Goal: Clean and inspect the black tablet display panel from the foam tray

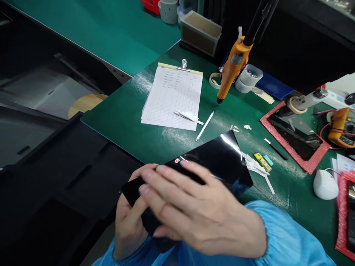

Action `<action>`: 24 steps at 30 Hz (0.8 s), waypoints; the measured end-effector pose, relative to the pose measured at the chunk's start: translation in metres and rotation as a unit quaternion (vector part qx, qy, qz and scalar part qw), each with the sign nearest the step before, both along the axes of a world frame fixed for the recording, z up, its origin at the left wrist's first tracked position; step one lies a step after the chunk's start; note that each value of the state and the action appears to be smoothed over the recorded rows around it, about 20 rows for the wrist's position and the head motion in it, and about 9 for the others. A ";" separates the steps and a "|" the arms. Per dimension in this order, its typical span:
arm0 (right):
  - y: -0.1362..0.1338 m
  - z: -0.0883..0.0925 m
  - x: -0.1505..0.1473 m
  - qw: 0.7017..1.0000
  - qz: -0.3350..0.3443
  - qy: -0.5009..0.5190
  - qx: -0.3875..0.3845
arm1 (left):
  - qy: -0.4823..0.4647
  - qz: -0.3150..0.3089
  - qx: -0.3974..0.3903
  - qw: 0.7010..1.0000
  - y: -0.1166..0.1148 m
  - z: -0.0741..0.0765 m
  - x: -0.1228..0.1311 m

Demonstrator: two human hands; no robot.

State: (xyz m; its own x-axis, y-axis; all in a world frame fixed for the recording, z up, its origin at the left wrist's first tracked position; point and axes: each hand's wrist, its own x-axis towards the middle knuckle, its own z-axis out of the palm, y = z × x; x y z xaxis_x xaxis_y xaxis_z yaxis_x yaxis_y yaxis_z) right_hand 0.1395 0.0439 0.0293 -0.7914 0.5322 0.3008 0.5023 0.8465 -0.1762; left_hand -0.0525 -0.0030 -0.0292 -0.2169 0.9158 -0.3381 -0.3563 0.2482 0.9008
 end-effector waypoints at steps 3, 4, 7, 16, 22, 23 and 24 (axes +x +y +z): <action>-0.005 -0.017 -0.015 0.998 0.055 -0.013 -0.004 | 0.059 -0.007 0.058 0.997 0.000 -0.015 -0.006; -0.005 -0.022 -0.017 0.998 0.057 -0.010 -0.010 | 0.078 -0.002 0.070 0.994 0.001 -0.017 -0.007; -0.004 -0.030 -0.019 0.997 0.046 0.023 -0.049 | 0.113 0.033 0.089 0.989 0.007 -0.019 -0.010; 0.016 -0.012 0.002 0.991 0.019 0.059 -0.115 | -0.014 0.125 -0.044 0.991 0.006 -0.003 0.003; 0.029 -0.015 0.017 0.996 -0.025 0.053 -0.073 | -0.016 0.163 -0.063 0.984 0.006 -0.012 -0.008; 0.033 -0.017 0.019 0.996 -0.035 0.049 -0.063 | -0.006 0.169 -0.059 0.984 0.006 -0.015 -0.011; 0.036 -0.020 0.022 0.997 -0.047 0.043 -0.050 | 0.004 0.174 -0.054 0.983 0.007 -0.018 -0.013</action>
State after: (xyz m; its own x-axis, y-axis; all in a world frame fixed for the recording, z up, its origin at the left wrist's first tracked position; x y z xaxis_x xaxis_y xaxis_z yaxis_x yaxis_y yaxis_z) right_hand 0.1613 0.0799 0.0097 -0.7098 0.6343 0.3065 0.5586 0.7718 -0.3037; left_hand -0.0657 0.0036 -0.0471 -0.5135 0.7453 -0.4252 -0.4284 0.2067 0.8796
